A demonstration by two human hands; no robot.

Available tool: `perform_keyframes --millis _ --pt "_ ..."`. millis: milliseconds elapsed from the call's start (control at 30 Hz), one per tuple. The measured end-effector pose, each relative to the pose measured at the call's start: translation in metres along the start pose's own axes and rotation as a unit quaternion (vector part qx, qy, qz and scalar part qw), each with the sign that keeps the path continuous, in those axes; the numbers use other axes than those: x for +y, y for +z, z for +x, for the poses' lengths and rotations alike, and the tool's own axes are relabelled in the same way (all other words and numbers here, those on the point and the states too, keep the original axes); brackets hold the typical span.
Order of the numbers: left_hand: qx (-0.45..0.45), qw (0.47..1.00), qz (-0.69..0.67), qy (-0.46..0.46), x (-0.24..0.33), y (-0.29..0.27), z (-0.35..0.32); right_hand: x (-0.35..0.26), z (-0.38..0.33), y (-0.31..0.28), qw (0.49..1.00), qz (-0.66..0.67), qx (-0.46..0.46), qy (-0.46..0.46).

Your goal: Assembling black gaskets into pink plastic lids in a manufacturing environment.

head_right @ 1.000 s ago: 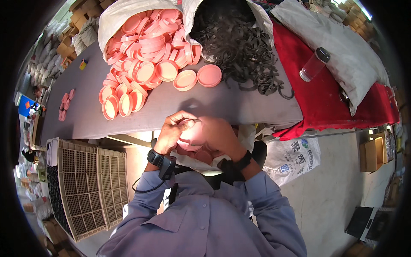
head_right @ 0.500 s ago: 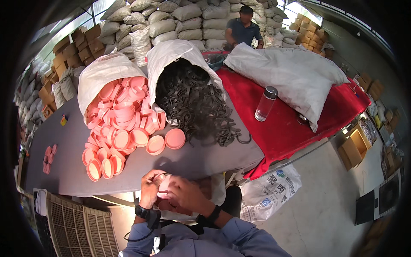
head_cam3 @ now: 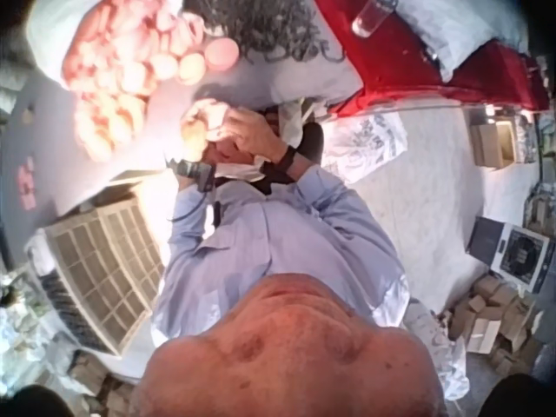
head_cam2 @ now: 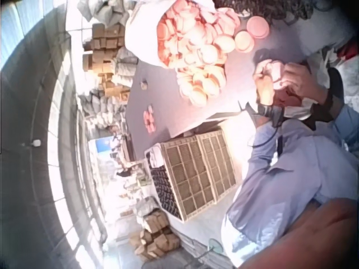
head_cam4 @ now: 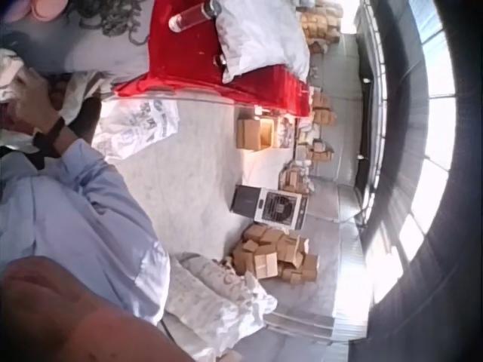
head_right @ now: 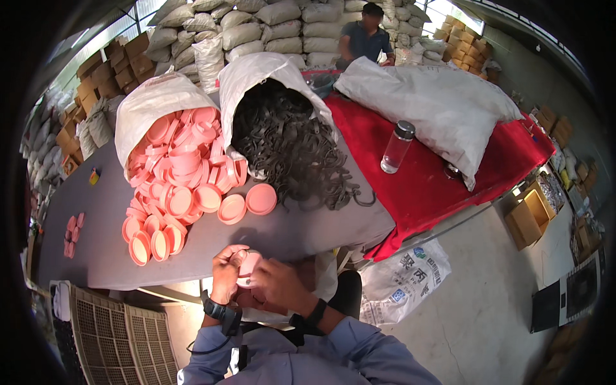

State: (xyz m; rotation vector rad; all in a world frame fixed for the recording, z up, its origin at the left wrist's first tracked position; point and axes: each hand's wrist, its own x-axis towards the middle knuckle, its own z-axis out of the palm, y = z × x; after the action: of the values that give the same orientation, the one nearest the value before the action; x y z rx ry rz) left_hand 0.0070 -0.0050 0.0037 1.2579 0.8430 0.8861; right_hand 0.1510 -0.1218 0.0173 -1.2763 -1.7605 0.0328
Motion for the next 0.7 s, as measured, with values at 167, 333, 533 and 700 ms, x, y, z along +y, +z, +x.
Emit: perform_keyframes --millis 167,333,533,700 --pt "0.043 0.991 0.095 0.086 -0.009 0.009 -0.011 0.024 -0.006 0.007 1.000 -0.010 0.003 -0.010" --pt "0.067 0.986 0.130 0.083 -0.026 0.009 -0.014 0.031 -0.009 0.002 0.995 -0.038 -0.095 0.011" --pt "0.050 0.999 -0.004 0.007 -0.011 -0.007 -0.023 0.017 0.000 0.011 0.985 0.119 0.003 0.128" --pt "0.057 0.998 -0.025 0.011 -0.009 -0.012 -0.042 0.022 -0.025 0.028 0.904 0.274 -0.004 0.329"
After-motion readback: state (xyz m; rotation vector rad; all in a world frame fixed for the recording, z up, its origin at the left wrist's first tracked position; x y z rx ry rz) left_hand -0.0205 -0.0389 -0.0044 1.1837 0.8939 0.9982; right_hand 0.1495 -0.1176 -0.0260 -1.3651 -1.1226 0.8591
